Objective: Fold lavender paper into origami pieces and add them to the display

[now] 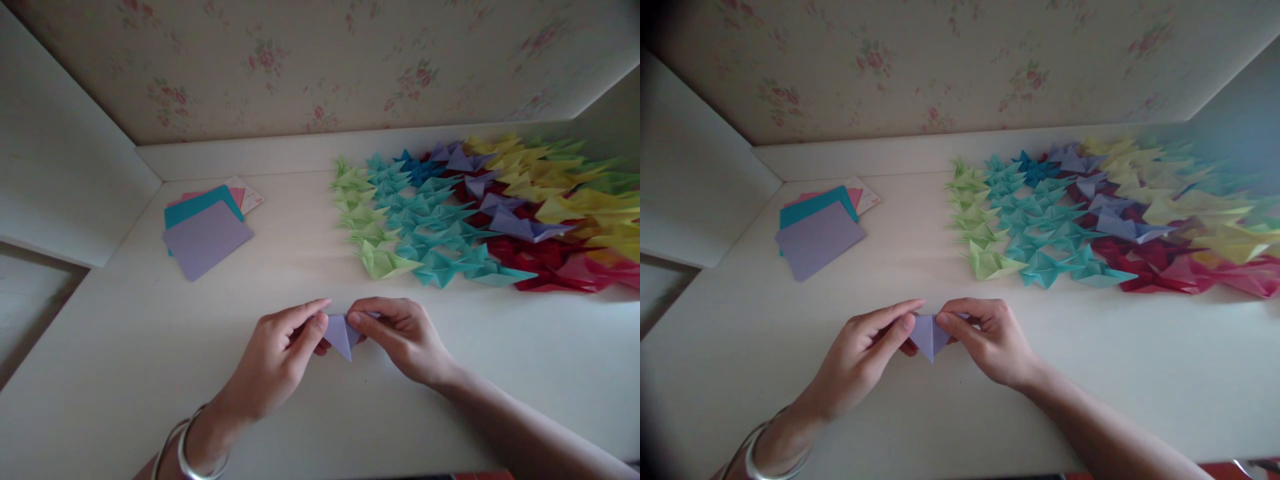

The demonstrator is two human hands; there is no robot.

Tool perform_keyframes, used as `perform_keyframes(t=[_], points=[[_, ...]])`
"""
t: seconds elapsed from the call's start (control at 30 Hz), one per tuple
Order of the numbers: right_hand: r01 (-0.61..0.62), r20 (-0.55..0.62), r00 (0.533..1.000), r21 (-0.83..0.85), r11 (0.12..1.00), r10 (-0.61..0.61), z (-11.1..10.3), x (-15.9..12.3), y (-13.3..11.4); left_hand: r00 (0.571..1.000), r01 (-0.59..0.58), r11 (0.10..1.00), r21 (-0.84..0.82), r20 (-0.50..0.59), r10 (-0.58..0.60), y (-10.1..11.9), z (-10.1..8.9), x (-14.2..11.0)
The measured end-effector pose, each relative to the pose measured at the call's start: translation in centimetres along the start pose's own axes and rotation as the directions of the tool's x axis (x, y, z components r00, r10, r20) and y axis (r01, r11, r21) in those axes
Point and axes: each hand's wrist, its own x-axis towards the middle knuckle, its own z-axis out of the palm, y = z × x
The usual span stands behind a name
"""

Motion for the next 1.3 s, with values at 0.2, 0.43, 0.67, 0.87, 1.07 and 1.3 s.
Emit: perform_keyframes(t=[0.2, 0.43, 0.67, 0.87, 1.07, 1.3], points=[[0.011, -0.044, 0.999, -0.066, 0.998, -0.014, 0.01, 0.0, 0.02, 0.995, -0.1, 0.994, 0.034, -0.01, 0.1, -0.34, 0.07, 0.09], [0.041, 0.0, 0.999, -0.125, 0.991, -0.041, -0.05, 0.32, -0.55, 0.985, -0.171, 0.985, 0.025, -0.001, 0.171, -0.46, 0.34, -0.09], [0.071, 0.06, 0.996, -0.127, 0.989, -0.063, -0.25, 0.17, -0.61, 0.996, -0.081, 0.996, -0.041, 0.033, 0.083, -0.35, 0.37, -0.18], [0.083, 0.012, 0.997, -0.134, 0.987, -0.083, -0.3, 0.1, -0.56, 0.987, 0.15, 0.962, -0.229, 0.095, -0.131, 0.19, -0.42, 0.29], [0.056, -0.008, 0.998, -0.198, 0.979, -0.059, -0.14, 0.25, -0.3, 0.999, 0.027, 0.998, -0.049, 0.024, -0.026, -0.54, -0.13, 0.24], [0.01, 0.045, 0.999, -0.183, 0.983, -0.002, -0.27, 0.39, -0.49, 0.999, -0.008, 1.0, -0.001, 0.037, 0.008, -0.5, -0.12, 0.21]])
